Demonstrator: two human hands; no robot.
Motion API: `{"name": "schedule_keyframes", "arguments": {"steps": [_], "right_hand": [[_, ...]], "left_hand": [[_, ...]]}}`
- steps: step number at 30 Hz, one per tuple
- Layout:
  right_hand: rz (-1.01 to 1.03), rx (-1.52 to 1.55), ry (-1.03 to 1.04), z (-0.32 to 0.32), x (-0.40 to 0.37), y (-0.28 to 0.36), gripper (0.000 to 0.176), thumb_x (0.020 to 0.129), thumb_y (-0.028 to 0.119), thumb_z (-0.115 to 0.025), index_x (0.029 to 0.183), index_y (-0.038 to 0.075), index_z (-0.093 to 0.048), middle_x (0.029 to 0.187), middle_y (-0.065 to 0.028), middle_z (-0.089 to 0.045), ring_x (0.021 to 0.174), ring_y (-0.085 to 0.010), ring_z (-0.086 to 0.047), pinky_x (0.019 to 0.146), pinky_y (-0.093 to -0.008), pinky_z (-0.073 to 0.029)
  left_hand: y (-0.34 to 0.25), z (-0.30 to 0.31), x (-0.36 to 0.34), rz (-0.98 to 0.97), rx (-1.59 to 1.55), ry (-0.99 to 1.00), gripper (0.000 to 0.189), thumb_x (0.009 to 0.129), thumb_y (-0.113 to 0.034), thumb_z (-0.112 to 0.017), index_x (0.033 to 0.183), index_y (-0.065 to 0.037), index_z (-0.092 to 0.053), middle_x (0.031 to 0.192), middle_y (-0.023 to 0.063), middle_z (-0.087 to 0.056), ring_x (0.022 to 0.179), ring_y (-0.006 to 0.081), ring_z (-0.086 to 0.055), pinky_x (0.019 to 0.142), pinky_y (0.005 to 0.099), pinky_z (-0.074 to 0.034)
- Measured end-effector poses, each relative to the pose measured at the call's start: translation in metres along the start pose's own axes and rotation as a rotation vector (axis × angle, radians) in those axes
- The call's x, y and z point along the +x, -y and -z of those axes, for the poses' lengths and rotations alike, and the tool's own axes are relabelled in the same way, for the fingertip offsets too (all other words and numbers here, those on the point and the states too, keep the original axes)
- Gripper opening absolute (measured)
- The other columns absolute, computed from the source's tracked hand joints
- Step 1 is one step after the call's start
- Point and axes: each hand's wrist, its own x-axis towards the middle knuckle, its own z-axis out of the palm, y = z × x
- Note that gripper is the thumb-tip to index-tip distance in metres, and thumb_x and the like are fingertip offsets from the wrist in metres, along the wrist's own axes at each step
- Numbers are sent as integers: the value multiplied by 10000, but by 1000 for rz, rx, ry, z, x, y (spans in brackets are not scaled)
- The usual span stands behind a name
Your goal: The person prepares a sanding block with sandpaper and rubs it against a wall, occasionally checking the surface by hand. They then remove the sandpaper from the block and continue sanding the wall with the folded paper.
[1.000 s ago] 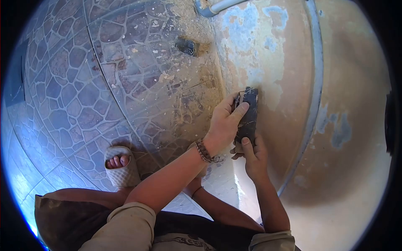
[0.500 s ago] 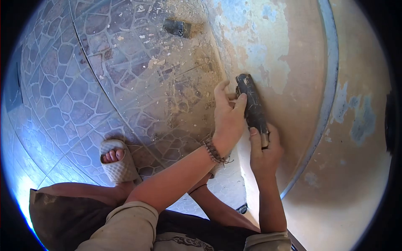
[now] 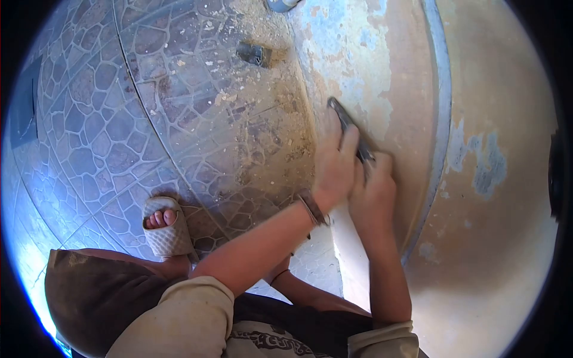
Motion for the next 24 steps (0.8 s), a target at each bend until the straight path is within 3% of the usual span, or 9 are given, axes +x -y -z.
{"name": "schedule_keyframes", "arguments": {"steps": [4,10,13,18,21,22,24], "right_hand": [[-45,51,-48,8,-15,-2,279,921,230,-555,1034,1,-443,843,-296,-607,817,-488,-586,667,-509,-459],[-44,-61,-34,-16,9,15,298,926,244,-561,1050,-1,-445,858,-285,-610,813,-472,-600,669,-492,-471],[-29,59,-99,10,-19,10,295,933,256,-548,1018,-6,-441,848,-298,-604,822,-490,-589,676,-520,-454],[-78,-9,-60,-17,6,28,321,937,270,-543,1027,-16,-429,864,-308,-606,833,-500,-583,685,-520,-459],[-23,-20,-61,-29,15,30,317,939,279,-538,1034,0,-420,861,-304,-607,834,-503,-581,692,-519,-461],[-25,-51,-62,-18,6,25,310,940,279,-534,1025,4,-418,857,-305,-605,833,-506,-579,691,-524,-457],[-44,-50,-75,0,-8,24,304,941,283,-529,1009,8,-415,851,-306,-603,832,-509,-575,691,-531,-452]], "left_hand": [[-2,-8,-13,-73,62,90,683,973,-269,-414,1436,125,-104,1524,305,-59,1437,377,-58,1163,347,-91],[-6,13,18,-3,-44,107,694,963,-287,-431,1426,138,-134,1511,319,-112,1428,405,-84,1164,358,-90],[0,3,-1,-248,214,109,696,958,-278,-443,1434,124,-133,1515,306,-123,1429,400,-86,1166,356,-84],[-9,19,26,79,-173,147,682,942,-264,-467,1432,112,-179,1522,283,-147,1437,355,-115,1160,342,-111],[8,25,40,-106,-149,132,681,936,-268,-466,1431,111,-192,1524,278,-151,1433,351,-136,1157,332,-128],[4,21,28,-209,29,114,681,937,-269,-465,1431,111,-191,1525,278,-147,1434,352,-132,1158,332,-126],[-15,2,-3,-82,61,51,592,945,-185,-472,1441,49,-251,1519,268,-189,1429,219,-196,1132,303,-204]]}}
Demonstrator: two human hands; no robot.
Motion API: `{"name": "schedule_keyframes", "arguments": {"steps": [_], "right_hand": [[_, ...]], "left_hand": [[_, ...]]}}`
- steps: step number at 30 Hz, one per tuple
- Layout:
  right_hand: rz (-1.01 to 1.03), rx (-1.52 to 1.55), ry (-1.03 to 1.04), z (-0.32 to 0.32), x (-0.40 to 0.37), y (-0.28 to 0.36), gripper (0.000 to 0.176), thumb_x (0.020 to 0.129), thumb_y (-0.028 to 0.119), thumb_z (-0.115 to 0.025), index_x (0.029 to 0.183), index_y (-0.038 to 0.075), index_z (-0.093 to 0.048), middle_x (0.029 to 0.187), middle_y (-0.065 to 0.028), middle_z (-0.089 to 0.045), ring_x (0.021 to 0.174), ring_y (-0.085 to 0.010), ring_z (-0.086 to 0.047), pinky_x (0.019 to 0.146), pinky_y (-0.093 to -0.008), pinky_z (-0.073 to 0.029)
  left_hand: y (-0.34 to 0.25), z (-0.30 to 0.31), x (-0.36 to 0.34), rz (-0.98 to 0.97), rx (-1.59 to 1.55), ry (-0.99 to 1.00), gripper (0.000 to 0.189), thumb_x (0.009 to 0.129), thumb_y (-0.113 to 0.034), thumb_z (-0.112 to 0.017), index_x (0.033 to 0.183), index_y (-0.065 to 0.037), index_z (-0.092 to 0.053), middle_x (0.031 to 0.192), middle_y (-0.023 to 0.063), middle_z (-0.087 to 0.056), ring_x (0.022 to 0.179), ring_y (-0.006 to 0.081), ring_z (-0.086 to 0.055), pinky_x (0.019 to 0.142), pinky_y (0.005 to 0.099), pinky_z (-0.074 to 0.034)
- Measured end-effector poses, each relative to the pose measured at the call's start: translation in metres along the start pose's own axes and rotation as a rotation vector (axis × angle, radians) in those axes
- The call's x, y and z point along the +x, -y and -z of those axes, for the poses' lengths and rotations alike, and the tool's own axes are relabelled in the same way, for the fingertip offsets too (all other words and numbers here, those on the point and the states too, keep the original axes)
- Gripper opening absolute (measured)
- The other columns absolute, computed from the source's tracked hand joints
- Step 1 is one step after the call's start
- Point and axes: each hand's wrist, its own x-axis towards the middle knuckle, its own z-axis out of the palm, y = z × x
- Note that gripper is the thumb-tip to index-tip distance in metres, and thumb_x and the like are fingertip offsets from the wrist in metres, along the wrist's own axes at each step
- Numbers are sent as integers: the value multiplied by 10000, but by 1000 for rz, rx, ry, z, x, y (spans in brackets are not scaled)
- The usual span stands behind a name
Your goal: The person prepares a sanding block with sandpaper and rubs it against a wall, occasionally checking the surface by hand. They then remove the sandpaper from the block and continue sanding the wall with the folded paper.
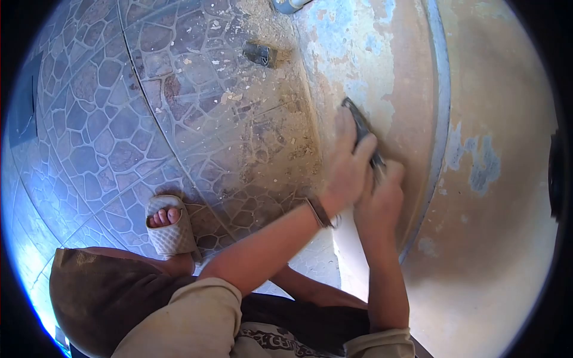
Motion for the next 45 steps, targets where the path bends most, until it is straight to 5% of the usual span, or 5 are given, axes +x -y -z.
{"name": "schedule_keyframes", "arguments": {"steps": [19,22,29,33,45], "right_hand": [[49,-82,86,-30,37,32,304,930,252,-528,970,-22,-404,827,-323,-614,837,-498,-598,691,-529,-466],[3,-228,181,5,23,18,288,938,252,-486,991,-14,-390,824,-327,-616,824,-503,-599,701,-558,-456],[26,-200,99,-43,49,19,299,931,228,-515,993,-38,-393,824,-337,-604,836,-517,-587,704,-546,-457],[-7,-217,90,-8,37,-6,290,934,212,-525,995,-63,-459,824,-325,-608,851,-491,-599,713,-493,-468],[-104,-78,-44,11,8,0,322,902,273,-610,929,-41,-541,836,-286,-625,831,-461,-612,694,-481,-472]], "left_hand": [[15,39,61,206,-392,-16,218,904,-197,-504,1013,-11,-537,825,95,-578,669,247,-538,657,366,-461],[17,8,22,-295,175,-107,315,898,-172,-478,1140,27,-517,1089,166,-547,906,252,-553,791,365,-456],[32,20,59,205,-441,-22,519,910,-187,-452,1343,84,-360,1483,272,-251,1380,328,-250,1125,342,-201],[36,-4,31,-69,274,-67,583,920,-208,-459,1394,93,-302,1501,282,-195,1421,351,-130,1149,366,-126],[15,-27,10,-27,-107,-167,632,922,-182,-428,1453,65,-190,1530,272,-123,1443,377,-26,1167,386,-71]]}}
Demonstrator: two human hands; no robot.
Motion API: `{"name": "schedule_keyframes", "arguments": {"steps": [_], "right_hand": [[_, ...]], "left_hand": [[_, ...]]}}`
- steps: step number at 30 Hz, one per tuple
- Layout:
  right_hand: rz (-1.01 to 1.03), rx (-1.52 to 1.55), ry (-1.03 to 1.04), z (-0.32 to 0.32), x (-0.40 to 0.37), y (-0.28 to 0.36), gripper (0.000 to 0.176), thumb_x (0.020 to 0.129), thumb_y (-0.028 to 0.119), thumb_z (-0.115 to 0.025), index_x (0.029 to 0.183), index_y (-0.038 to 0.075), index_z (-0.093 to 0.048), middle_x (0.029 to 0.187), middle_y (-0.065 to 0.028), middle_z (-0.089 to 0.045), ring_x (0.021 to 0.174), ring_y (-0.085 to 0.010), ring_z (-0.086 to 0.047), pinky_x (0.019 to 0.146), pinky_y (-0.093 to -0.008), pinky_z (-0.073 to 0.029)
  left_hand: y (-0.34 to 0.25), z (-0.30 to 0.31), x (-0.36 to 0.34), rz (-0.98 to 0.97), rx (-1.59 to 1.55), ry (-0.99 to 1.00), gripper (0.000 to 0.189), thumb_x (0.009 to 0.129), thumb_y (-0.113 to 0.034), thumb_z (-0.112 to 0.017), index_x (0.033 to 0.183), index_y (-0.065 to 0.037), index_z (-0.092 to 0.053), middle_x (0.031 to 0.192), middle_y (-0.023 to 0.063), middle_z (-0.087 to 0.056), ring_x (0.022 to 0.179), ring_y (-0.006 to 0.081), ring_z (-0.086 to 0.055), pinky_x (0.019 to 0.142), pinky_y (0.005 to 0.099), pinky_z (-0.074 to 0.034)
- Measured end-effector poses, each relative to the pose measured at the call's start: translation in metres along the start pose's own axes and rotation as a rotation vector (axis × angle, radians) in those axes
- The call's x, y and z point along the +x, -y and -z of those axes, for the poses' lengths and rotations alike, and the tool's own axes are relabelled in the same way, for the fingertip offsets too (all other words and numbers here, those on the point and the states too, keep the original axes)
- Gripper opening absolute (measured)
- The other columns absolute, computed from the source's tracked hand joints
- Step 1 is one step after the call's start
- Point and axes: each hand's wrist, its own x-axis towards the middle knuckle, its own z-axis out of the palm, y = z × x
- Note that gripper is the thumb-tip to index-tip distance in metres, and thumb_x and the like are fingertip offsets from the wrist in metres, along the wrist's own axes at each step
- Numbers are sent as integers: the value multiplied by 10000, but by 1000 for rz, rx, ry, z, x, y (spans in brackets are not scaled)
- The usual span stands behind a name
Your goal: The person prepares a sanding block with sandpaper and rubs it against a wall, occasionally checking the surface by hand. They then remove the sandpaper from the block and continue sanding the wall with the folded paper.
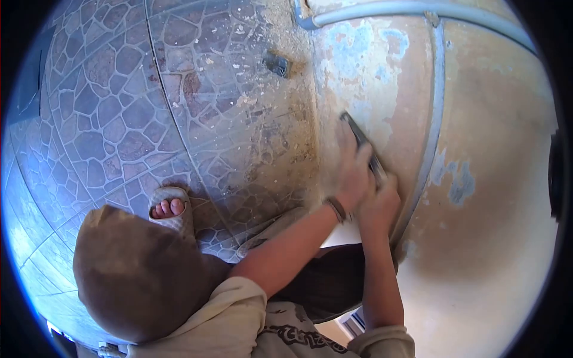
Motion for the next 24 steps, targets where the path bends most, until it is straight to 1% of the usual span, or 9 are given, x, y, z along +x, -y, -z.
{"name": "schedule_keyframes", "arguments": {"steps": [3,5,7,9,11,13,15,20,24], "right_hand": [[29,-55,-64,-5,-2,6,328,911,275,-591,925,-51,-557,839,-286,-628,838,-453,-618,699,-452,-478],[29,-82,-35,-40,19,14,332,916,281,-580,938,-49,-553,849,-296,-627,855,-456,-617,702,-461,-478],[12,-131,19,-53,18,15,347,920,292,-571,948,-53,-548,856,-303,-625,864,-463,-613,707,-471,-478],[-1,-204,62,-38,16,14,372,923,307,-563,953,-62,-543,860,-308,-623,863,-472,-606,714,-481,-477],[-46,-154,88,-9,-2,-3,377,924,314,-554,938,-62,-539,848,-313,-619,856,-483,-597,715,-490,-474],[-72,-188,106,-4,-7,-7,380,925,318,-548,929,-62,-539,836,-311,-619,848,-484,-596,716,-495,-474],[-86,-303,104,-22,-1,-3,382,926,321,-544,925,-61,-544,824,-303,-624,840,-476,-604,717,-496,-477],[-72,-244,117,-24,3,0,386,923,337,-545,898,-48,-557,829,-304,-625,846,-473,-607,719,-503,-474],[-90,-171,89,0,-15,-13,385,921,342,-540,882,-41,-556,830,-310,-619,850,-482,-599,723,-511,-469]], "left_hand": [[11,9,1,-194,277,75,631,913,-175,-426,1458,51,-203,1534,267,-118,1443,383,-16,1167,402,-67],[20,23,30,-205,130,70,557,900,-142,-441,1399,55,-291,1525,286,-124,1436,402,-47,1164,408,-84],[20,33,56,38,-477,-52,425,882,-83,-471,1280,65,-464,1505,326,-147,1420,441,-118,1159,414,-126],[28,27,26,-283,141,19,560,890,-116,-461,1399,51,-297,1526,278,-139,1439,377,-80,1163,381,-85],[22,17,1,-282,300,35,640,896,-133,-453,1458,48,-209,1536,252,-138,1447,339,-72,1164,355,-68],[3,5,-17,46,-20,8,641,899,-134,-448,1458,55,-199,1535,250,-145,1446,327,-93,1163,339,-74],[32,13,4,-185,136,12,481,896,-103,-456,1345,52,-378,1524,277,-156,1430,389,-124,1160,388,-107],[14,17,14,-101,-112,-88,302,876,-44,-484,1159,34,-555,1499,309,-196,1395,467,-186,1147,435,-170],[33,9,-14,-371,437,23,524,890,-106,-460,1353,74,-294,1517,279,-175,1427,381,-120,1157,375,-119]]}}
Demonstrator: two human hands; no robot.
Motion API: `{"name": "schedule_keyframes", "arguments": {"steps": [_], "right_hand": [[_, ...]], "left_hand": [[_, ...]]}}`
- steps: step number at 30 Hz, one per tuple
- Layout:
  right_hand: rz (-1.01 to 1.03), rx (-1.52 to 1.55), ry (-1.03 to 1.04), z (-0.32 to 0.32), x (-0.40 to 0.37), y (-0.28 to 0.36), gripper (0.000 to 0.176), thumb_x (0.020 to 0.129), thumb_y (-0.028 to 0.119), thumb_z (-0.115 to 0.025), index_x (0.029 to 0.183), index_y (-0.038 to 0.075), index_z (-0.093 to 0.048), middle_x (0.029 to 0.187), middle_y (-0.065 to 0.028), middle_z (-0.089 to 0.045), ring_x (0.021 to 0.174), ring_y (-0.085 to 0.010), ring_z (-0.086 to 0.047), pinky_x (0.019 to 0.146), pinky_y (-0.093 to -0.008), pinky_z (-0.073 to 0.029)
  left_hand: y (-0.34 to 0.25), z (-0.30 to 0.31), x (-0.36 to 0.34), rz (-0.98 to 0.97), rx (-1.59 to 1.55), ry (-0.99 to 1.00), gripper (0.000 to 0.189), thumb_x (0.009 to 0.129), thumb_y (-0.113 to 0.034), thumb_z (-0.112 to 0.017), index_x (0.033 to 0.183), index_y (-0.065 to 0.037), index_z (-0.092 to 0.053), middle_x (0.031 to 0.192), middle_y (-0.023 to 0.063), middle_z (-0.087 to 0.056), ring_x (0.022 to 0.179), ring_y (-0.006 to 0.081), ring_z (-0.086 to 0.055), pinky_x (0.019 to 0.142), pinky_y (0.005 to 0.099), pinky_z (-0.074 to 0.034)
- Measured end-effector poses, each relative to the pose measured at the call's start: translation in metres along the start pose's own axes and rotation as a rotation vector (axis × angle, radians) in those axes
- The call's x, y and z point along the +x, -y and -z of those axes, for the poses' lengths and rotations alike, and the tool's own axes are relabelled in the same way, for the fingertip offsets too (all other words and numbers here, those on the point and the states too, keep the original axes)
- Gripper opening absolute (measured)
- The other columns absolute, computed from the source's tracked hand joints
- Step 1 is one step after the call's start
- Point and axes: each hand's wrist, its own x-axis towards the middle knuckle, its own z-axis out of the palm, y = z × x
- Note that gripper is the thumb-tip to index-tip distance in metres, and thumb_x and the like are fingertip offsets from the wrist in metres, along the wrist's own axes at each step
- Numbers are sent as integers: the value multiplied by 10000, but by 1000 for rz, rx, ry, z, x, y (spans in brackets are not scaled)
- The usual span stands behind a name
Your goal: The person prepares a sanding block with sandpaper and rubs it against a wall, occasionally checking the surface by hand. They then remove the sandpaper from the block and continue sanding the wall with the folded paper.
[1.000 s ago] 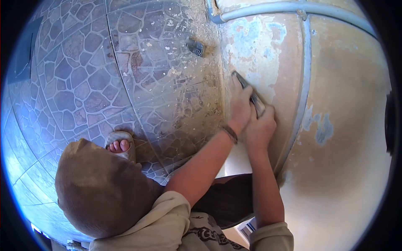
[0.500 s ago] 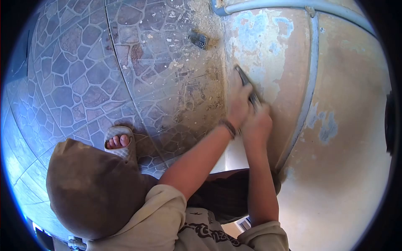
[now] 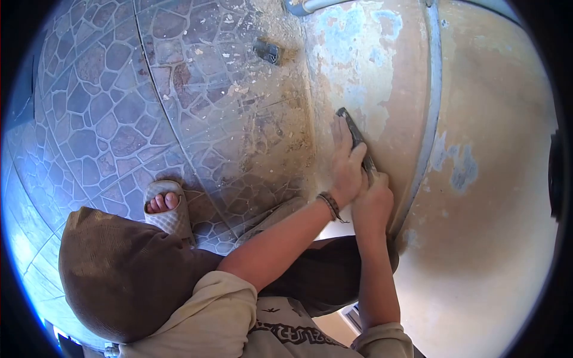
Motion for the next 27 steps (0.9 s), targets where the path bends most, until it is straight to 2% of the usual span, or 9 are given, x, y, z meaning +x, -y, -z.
{"name": "schedule_keyframes", "arguments": {"steps": [5,9,13,18,20,22,24,26,27], "right_hand": [[103,-88,13,-50,36,41,376,927,334,-522,896,-38,-571,812,-309,-618,839,-479,-602,716,-513,-473],[122,-205,93,-4,23,22,426,936,390,-498,879,-26,-568,797,-274,-641,829,-448,-634,729,-513,-492],[157,-208,46,8,23,23,414,929,392,-503,873,-11,-582,791,-268,-644,801,-443,-637,713,-510,-495],[240,-276,-7,-29,45,64,394,926,384,-509,891,0,-587,794,-261,-649,780,-434,-641,704,-507,-498],[206,-211,19,2,33,61,400,934,383,-493,899,-5,-583,788,-251,-652,791,-435,-642,712,-499,-504],[194,-194,26,11,29,61,404,939,383,-483,903,-8,-581,785,-245,-654,798,-433,-643,719,-493,-507],[210,-215,-10,2,33,65,406,940,383,-480,904,-8,-582,784,-244,-655,801,-429,-644,722,-490,-507],[196,-262,-8,-28,53,75,408,934,387,-489,895,-7,-586,793,-251,-652,803,-431,-643,725,-495,-504],[197,-281,-2,-37,57,83,409,931,389,-494,891,-7,-589,798,-255,-651,803,-432,-642,727,-497,-502]], "left_hand": [[54,19,46,153,-383,23,489,881,-84,-457,1340,71,-393,1518,290,-156,1427,411,-107,1161,393,-127],[-9,3,28,207,-359,-180,326,892,-90,-469,1166,69,-548,1447,323,-287,1342,411,-312,1106,386,-258],[-15,17,25,34,-99,-20,288,872,-75,-475,1108,56,-576,1493,315,-204,1389,445,-216,1134,412,-216],[21,34,72,579,-890,-61,226,845,-108,-517,1003,30,-602,1442,334,-287,1354,438,-276,1110,384,-266],[17,24,59,142,-290,17,291,857,-125,-510,1071,52,-596,1426,316,-336,1339,380,-331,1100,365,-274],[10,5,59,108,-138,-232,245,872,-122,-516,1039,26,-619,1269,269,-497,1121,313,-505,937,341,-392],[15,7,64,191,-187,-153,270,873,-124,-510,1065,42,-603,1264,249,-518,1107,295,-526,928,334,-397],[26,54,88,392,-415,261,373,862,-133,-493,1149,99,-550,1411,257,-399,1294,325,-393,1075,342,-291],[20,44,97,638,-924,-134,319,858,-141,-496,1070,79,-587,1393,285,-399,1292,380,-384,1075,348,-295]]}}
